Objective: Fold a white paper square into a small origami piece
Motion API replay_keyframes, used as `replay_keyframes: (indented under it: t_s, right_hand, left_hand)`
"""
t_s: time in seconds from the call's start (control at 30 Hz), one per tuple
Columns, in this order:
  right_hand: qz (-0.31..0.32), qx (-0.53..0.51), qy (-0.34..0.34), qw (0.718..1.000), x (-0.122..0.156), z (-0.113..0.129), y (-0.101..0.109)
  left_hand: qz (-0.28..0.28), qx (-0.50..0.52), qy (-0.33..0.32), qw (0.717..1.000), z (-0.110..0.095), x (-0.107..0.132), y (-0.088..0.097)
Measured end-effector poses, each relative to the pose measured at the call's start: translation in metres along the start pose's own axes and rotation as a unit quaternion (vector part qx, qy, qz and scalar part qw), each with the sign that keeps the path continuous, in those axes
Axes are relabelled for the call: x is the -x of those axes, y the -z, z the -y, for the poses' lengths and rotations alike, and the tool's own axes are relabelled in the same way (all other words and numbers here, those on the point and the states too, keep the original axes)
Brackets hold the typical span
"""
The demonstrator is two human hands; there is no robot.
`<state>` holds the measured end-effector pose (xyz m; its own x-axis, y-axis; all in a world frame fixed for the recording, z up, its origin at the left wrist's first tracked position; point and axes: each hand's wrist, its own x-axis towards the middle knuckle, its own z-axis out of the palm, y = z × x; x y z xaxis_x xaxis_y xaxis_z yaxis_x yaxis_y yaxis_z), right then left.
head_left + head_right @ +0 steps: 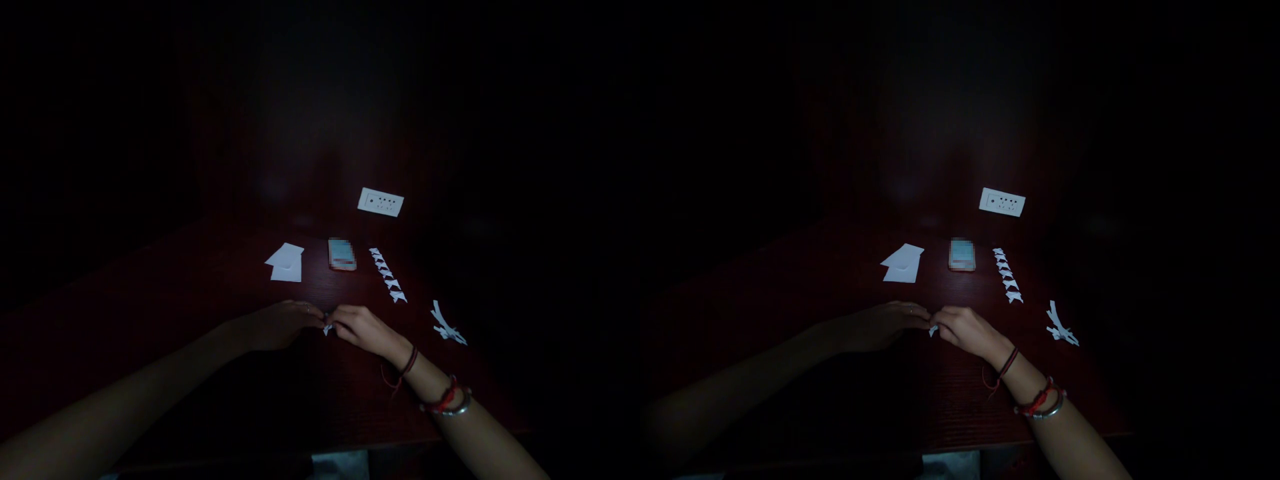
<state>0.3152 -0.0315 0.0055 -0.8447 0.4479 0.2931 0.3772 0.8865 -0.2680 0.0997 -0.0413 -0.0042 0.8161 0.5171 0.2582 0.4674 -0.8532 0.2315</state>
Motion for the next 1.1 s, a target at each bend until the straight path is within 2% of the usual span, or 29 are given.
replay_keyframes:
  t_s: [0.2, 0.4, 0.57, 0.8, 0.97, 1.1]
  right_hand:
    - [0.013, -0.05, 0.016, 0.999, -0.002, 0.0, 0.004]
    - [0.014, -0.061, -0.002, 0.998, -0.002, 0.002, 0.006]
    - [-0.044, -0.093, -0.076, 0.992, -0.005, -0.002, -0.001]
    - [-0.039, -0.164, -0.165, 0.972, -0.008, -0.011, -0.011]
    - [-0.044, -0.211, -0.193, 0.957, -0.009, -0.016, -0.017]
    - [-0.05, -0.241, -0.202, 0.948, -0.01, -0.022, -0.022]
  left_hand:
    - [0.01, 0.01, -0.007, 1.0, 0.0, 0.0, 0.006]
    - [0.02, 0.01, -0.005, 1.0, -0.001, -0.001, 0.01]
    - [0.032, 0.012, 0.007, 0.999, -0.005, -0.001, 0.012]
    - [0.033, 0.009, 0.005, 0.999, -0.013, 0.0, 0.014]
    - [0.032, 0.0, 0.0, 0.999, -0.014, -0.002, 0.01]
    - [0.026, -0.044, 0.015, 0.999, -0.016, -0.004, 0.004]
